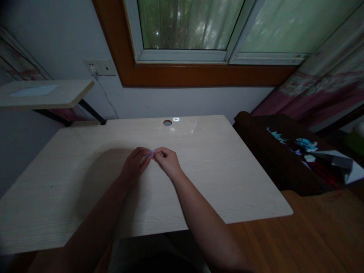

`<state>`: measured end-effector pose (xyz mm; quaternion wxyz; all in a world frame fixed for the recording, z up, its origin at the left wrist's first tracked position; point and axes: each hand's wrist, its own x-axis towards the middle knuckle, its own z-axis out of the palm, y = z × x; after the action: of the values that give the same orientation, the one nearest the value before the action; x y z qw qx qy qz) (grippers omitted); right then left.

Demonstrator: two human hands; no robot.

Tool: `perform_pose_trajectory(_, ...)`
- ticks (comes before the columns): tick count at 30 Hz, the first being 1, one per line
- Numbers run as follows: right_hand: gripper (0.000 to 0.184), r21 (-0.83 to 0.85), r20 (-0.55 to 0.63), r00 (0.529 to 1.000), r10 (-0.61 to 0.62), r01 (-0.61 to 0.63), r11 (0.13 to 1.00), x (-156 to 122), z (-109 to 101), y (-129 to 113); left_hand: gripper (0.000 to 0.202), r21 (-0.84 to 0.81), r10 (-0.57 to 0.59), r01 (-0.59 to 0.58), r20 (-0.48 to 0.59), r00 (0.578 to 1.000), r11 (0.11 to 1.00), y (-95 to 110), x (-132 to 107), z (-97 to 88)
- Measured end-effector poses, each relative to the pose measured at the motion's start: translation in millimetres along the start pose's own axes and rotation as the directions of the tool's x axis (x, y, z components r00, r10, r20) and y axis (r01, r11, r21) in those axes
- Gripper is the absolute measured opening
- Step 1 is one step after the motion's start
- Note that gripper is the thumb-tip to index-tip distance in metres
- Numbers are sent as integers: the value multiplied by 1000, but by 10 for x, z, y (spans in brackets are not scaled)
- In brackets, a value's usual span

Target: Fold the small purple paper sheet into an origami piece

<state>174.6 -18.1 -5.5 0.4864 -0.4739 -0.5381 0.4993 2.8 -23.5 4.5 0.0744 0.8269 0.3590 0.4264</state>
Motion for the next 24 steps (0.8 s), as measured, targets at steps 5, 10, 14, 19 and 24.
perform_pose_trajectory(5,15,-17,-8,1000,-8,8,1000,-3,3,15,9,-1,-46,46,-67,997,999,-49,-5,26)
perform_pose_trajectory(10,17,-65,-3,999,-34,33,997,-16,9,-21,10,50,-51,55,-71,996,997,-64,-3,37)
perform_pose_trajectory(14,16,-98,2,998,-64,64,993,-23,15,-45,14,82,-39,45,-81,996,996,-18,18,24)
perform_pose_trajectory(19,16,-129,-7,996,-89,88,988,-22,21,-13,15,115,-34,43,-78,996,992,-1,20,34)
perform_pose_trajectory(24,17,-177,-8,992,-129,126,976,-22,25,16,15,154,-23,32,-60,998,988,-14,12,61)
